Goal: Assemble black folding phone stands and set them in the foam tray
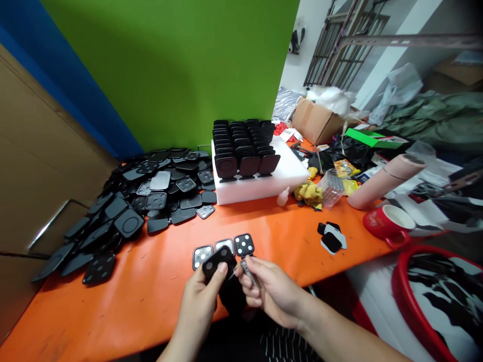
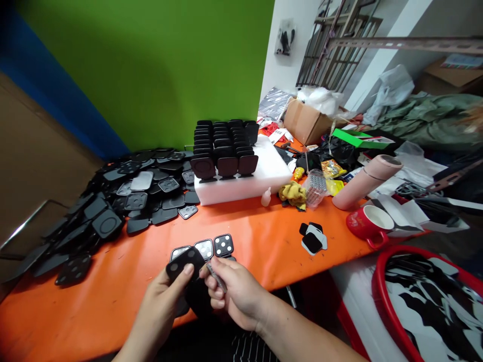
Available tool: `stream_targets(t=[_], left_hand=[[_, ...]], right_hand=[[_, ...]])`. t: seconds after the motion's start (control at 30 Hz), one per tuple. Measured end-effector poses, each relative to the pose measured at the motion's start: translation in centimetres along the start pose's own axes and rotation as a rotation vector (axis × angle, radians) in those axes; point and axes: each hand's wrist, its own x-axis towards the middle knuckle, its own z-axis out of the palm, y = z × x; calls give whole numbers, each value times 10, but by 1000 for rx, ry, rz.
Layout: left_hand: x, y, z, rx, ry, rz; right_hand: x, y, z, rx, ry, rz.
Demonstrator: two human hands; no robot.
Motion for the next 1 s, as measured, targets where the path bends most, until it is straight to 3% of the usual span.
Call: stream_targets(t=[0.07, 0.13, 0.23, 0.37, 0.47, 0.6, 0.7, 0.8, 0.87, 1.0], left_hand=[[-1, 0, 3, -89, 36, -80], [-5, -1, 4, -73, 33, -41], [-13, -5, 3, 72, -4, 212], [-18, -10, -2, 260, -147, 582], [-21, -11, 0, 329, -214, 725], [-22, -10, 9, 312, -236, 789], [-17, -8, 19, 215, -306, 669], [-4, -8, 34, 33, -255, 291], [8, -11, 46, -75, -218, 77], [30, -26, 65, -124, -258, 23]], right_hand=[[-2, 0, 0, -60, 0, 24], [-3, 0, 0, -130, 0, 53], [-6, -1, -1, -62, 12, 129], [-11, -3, -9, 230, 20, 286], [-13, -4, -14, 365, 54, 402], [-17, 1, -15, 397, 185, 327], [-21, 8, -22, 256, 302, 152], [-26, 11, -38, -264, 384, -185], [-28, 10, -52, -678, 393, -324], [-20, -2, -82, -1210, 442, -341]])
